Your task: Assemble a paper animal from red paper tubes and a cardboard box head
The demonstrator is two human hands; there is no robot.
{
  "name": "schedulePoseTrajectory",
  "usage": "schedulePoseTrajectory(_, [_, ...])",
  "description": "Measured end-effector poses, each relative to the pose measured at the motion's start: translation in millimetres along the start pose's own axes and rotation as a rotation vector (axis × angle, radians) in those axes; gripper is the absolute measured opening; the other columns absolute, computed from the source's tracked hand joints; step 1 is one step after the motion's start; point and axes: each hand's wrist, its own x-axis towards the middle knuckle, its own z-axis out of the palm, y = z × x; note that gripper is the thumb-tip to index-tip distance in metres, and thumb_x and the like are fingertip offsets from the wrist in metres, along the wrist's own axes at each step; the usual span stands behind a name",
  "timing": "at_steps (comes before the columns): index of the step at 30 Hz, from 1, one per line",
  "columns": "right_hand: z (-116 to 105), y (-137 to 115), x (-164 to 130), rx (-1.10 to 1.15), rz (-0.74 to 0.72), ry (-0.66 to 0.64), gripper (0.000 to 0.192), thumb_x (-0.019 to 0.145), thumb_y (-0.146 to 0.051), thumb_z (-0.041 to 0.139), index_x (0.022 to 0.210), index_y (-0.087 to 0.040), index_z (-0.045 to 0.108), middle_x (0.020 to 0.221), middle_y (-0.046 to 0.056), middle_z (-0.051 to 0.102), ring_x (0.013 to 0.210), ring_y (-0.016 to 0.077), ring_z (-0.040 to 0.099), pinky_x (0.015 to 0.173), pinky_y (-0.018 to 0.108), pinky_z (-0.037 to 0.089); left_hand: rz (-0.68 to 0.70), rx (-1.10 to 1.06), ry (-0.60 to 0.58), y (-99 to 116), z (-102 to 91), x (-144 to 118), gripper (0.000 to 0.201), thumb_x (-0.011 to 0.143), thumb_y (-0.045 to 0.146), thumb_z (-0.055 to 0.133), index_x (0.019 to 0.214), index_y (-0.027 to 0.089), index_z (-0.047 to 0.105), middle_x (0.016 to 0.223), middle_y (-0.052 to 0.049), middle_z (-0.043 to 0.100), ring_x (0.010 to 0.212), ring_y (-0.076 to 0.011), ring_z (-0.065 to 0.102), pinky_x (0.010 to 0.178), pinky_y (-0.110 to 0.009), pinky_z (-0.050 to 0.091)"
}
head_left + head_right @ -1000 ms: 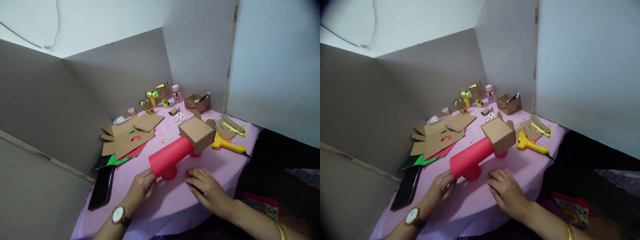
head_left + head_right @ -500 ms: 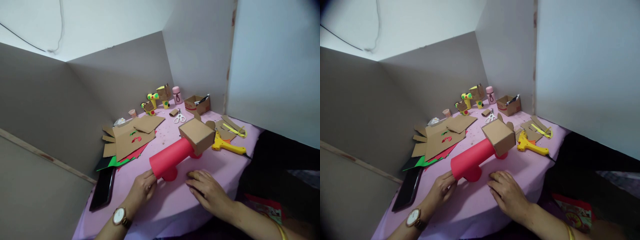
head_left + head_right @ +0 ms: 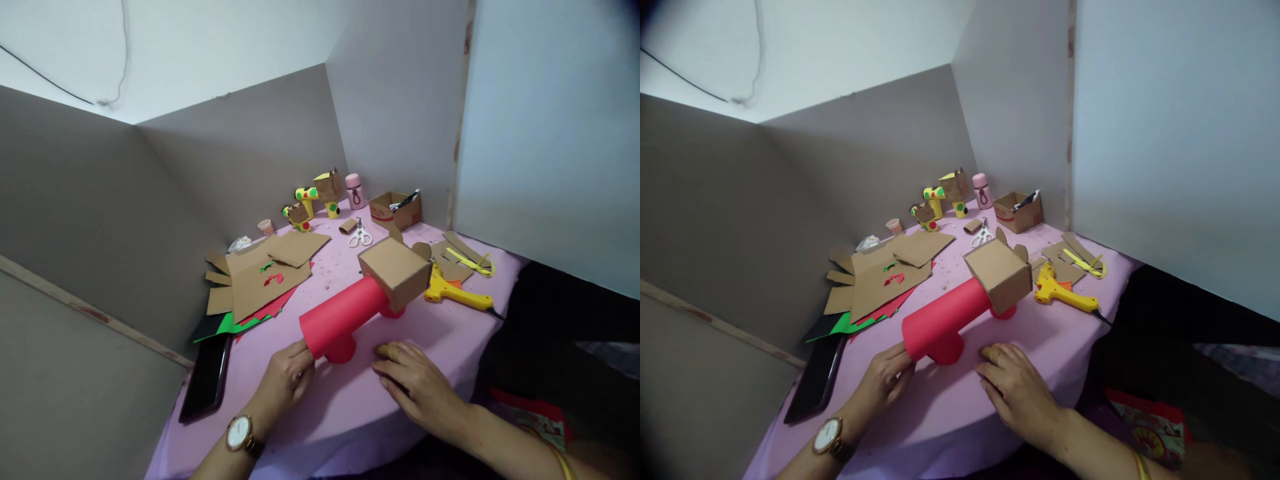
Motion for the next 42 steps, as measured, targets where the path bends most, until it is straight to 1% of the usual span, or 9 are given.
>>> schedulePoseTrajectory(10, [2, 2, -1, -0.001, -0.008, -0.011, 0.027, 0.085, -0.012, 0.048, 0.104, -0.021, 0.065, 0.105, 0.010, 0.066, 0.098, 0.0247, 0.059, 0.086, 0.046, 0.049, -0.009, 0.012, -0.005, -2, 1.4, -2, 0.030, 0.083, 0.006, 0.033, 0.083, 0.015, 0.062, 0.080, -0.009, 0.063, 0.071, -0.0145, 0.061, 0.064, -0.023, 0.048])
schedulePoseTrajectory(18, [1, 1, 0, 0.010, -0.011, -0.024, 0.026, 0.085, -0.012, 0.049, 0.103, -0.020, 0.065, 0.105, 0.010, 0.066, 0.097, 0.0247, 0.059, 0.085, 0.045, 0.049, -0.005, 0.029, 0.044, -3, 3.8, -3, 0.032, 0.082, 0.005, 0.034, 0.086, 0.015, 0.064, 0.081, -0.009, 0.066, 0.071, -0.0155, 0.063, 0.061, -0.023, 0.049])
schedulePoseTrajectory(23, [1, 0, -1, 0.011, -0.007, -0.022, 0.027, 0.084, -0.012, 0.049, 0.103, -0.021, 0.065, 0.105, 0.010, 0.067, 0.097, 0.0252, 0.059, 0.085, 0.046, 0.049, 0.001, 0.033, 0.066, -4, 4.7, -7, 0.038, 0.084, 0.002, 0.034, 0.105, 0.017, 0.062, 0.102, -0.012, 0.068, 0.092, -0.0173, 0.066, 0.074, -0.026, 0.053])
schedulePoseTrajectory(27, [2, 1, -1, 0.018, -0.010, -0.017, 0.026, 0.084, -0.011, 0.049, 0.103, -0.019, 0.065, 0.106, 0.011, 0.066, 0.098, 0.0250, 0.059, 0.086, 0.046, 0.049, 0.007, 0.041, 0.106, -8, 5.6, -14, 0.043, 0.085, 0.001, 0.036, 0.121, 0.017, 0.053, 0.121, -0.013, 0.062, 0.115, -0.0166, 0.057, 0.091, -0.026, 0.049])
schedulePoseTrajectory(35, [2, -1, -4, 0.080, -0.032, 0.023, 0.025, 0.085, -0.011, 0.048, 0.103, -0.020, 0.062, 0.102, 0.010, 0.066, 0.096, 0.0250, 0.059, 0.084, 0.044, 0.050, -0.103, 0.130, 0.293, -14, 7.9, -56, 0.057, 0.086, 0.003, 0.040, 0.136, 0.030, 0.037, 0.138, -0.004, 0.049, 0.124, -0.0152, 0.048, 0.101, -0.029, 0.043])
schedulePoseTrajectory(37, [-5, 1, -8, 0.134, -0.028, 0.105, 0.025, 0.085, -0.013, 0.050, 0.107, -0.022, 0.058, 0.104, 0.009, 0.064, 0.099, 0.0239, 0.058, 0.084, 0.040, 0.051, -0.191, 0.124, 0.332, -18, 11.3, -69, 0.056, 0.088, 0.005, 0.037, 0.135, 0.034, 0.037, 0.137, -0.003, 0.049, 0.123, -0.0162, 0.049, 0.099, -0.032, 0.046])
schedulePoseTrajectory(39, [-15, 8, -9, 0.210, 0.026, 0.305, 0.027, 0.084, -0.016, 0.055, 0.109, -0.025, 0.054, 0.111, 0.010, 0.059, 0.107, 0.0253, 0.055, 0.088, 0.042, 0.048, -0.322, 0.142, 0.361, -21, 15.2, -77, 0.054, 0.089, 0.010, 0.037, 0.136, 0.037, 0.034, 0.140, -0.004, 0.045, 0.126, -0.0194, 0.046, 0.101, -0.040, 0.044])
schedulePoseTrajectory(41, [-29, 22, -2, 0.305, 0.132, 0.570, 0.036, 0.081, -0.024, 0.062, 0.114, -0.027, 0.050, 0.124, 0.012, 0.050, 0.117, 0.0290, 0.048, 0.097, 0.049, 0.040, -0.475, 0.178, 0.379, -20, 18.8, -79, 0.058, 0.088, 0.019, 0.043, 0.140, 0.036, 0.024, 0.149, -0.007, 0.029, 0.135, -0.0256, 0.031, 0.104, -0.051, 0.036])
schedulePoseTrajectory(42, [-36, 30, 5, 0.378, 0.183, 0.655, 0.046, 0.078, -0.029, 0.065, 0.120, -0.028, 0.045, 0.130, 0.013, 0.044, 0.123, 0.0301, 0.042, 0.101, 0.052, 0.035, -0.542, 0.184, 0.377, -18, 20.3, -77, 0.064, 0.087, 0.025, 0.047, 0.142, 0.034, 0.016, 0.153, -0.008, 0.018, 0.139, -0.0283, 0.021, 0.106, -0.055, 0.031])
